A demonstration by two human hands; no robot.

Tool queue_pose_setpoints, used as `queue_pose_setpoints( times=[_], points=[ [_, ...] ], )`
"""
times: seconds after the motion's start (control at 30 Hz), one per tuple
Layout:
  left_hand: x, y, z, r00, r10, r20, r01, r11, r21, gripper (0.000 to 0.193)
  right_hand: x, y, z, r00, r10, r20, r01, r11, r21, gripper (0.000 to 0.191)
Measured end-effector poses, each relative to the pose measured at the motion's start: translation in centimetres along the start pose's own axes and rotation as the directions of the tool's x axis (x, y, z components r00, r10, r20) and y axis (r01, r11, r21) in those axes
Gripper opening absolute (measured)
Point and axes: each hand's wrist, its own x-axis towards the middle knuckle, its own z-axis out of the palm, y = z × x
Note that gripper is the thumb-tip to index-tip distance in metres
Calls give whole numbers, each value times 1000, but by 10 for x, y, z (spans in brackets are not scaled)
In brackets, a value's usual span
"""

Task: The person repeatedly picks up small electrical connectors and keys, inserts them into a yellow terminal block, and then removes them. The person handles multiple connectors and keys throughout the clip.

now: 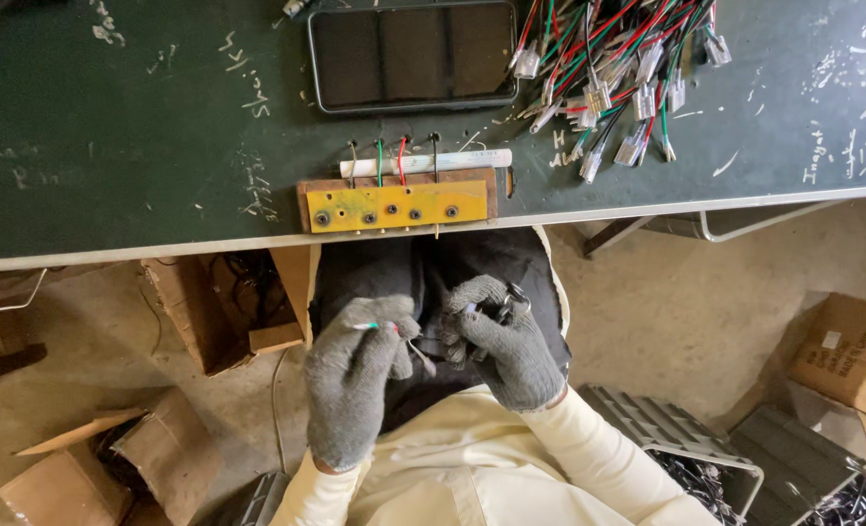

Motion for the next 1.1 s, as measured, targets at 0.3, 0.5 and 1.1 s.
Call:
queue_pose_setpoints(
  times=[0.3, 0.5, 1.1],
  points=[
    [12, 12, 13, 958, 200, 205, -259, 910, 323, 33, 1, -11, 0, 998, 44, 49, -52, 981, 186, 18],
    [14, 13, 12, 975, 170, 145, -217, 876, 431, 28, 0, -9, 5, 982, 74, 175, -120, 956, 266, 21],
    [8, 15, 15, 924, 188, 332, -364, 696, 619, 34, -7, 3, -1, 941, -320, 111, 328, 783, -529, 21]
  ],
)
